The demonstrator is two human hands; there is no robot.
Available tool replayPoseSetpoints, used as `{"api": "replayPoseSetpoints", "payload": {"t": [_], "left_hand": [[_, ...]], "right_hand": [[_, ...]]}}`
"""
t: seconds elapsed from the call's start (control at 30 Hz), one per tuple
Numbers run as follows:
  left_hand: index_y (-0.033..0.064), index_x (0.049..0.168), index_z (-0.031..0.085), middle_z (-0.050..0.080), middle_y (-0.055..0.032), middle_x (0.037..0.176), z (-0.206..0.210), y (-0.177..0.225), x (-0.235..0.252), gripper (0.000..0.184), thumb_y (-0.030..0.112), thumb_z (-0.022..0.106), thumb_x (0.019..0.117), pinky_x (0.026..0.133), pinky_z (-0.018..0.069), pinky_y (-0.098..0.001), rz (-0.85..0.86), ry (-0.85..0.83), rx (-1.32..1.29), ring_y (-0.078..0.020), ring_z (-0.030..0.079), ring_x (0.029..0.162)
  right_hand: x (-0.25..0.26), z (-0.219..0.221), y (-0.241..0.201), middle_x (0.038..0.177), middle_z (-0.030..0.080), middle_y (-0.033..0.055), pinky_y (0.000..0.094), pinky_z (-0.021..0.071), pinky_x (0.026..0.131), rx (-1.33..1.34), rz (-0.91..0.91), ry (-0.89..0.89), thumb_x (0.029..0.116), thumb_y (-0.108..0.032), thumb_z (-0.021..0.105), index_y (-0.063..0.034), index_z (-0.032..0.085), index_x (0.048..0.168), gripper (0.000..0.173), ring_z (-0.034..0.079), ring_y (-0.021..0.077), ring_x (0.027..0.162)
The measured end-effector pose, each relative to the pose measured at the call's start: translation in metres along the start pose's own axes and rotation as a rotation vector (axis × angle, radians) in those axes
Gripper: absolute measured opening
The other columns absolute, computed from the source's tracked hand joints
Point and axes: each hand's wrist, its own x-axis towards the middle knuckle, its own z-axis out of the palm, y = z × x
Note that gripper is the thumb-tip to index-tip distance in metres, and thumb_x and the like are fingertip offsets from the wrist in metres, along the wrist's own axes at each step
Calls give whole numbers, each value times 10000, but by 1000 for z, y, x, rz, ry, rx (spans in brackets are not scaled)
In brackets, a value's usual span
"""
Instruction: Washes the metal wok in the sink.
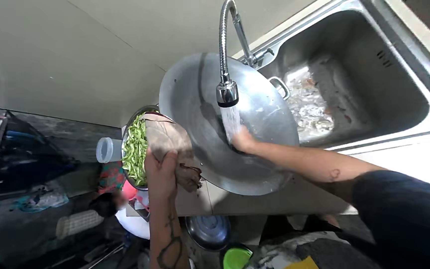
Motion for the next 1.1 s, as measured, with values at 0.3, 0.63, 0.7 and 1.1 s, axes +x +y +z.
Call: {"api": "replayPoseSetpoints", "payload": {"t": [0.3, 0.63, 0.7, 1.1], "left_hand": [[63, 1175, 542, 687, 72, 877, 1, 0, 2, 279, -31, 488, 918, 722, 613, -245, 101, -58, -64, -28, 692, 782], [97, 1155, 551, 688, 107, 858, -3, -10, 1, 272, -45, 488, 931, 698, 606, -219, 92, -42, -80, -2, 686, 760], [103, 1163, 540, 678, 113, 843, -1, -8, 0, 270, -36, 496, 936, 669, 599, -211, 82, -30, -60, 9, 678, 739], [124, 1240, 520, 667, 73, 938, 6, 5, 0, 327, 33, 523, 926, 709, 599, -241, 46, -7, -44, -14, 680, 808]], "right_hand": [[137, -8, -84, 1693, 243, 211, 495, 207, 1283, 435, -604, 643, 1077, -3, 330, 12, 360, 1584, 508, 204, 407, 1577], [64, -47, 124, 1719, -1, 253, 611, 112, 1266, -291, 201, 421, 999, 44, 446, 4, 88, 1646, 741, 37, 467, 1587], [45, -46, 124, 1705, -15, 294, 610, 125, 1263, -301, 257, 354, 1007, 69, 443, 40, 70, 1635, 731, 37, 495, 1578], [-39, 8, -37, 1638, 358, 228, 581, 387, 1172, 178, -3, -152, 1019, -8, 484, -38, 283, 1626, 640, 435, 401, 1466]]}}
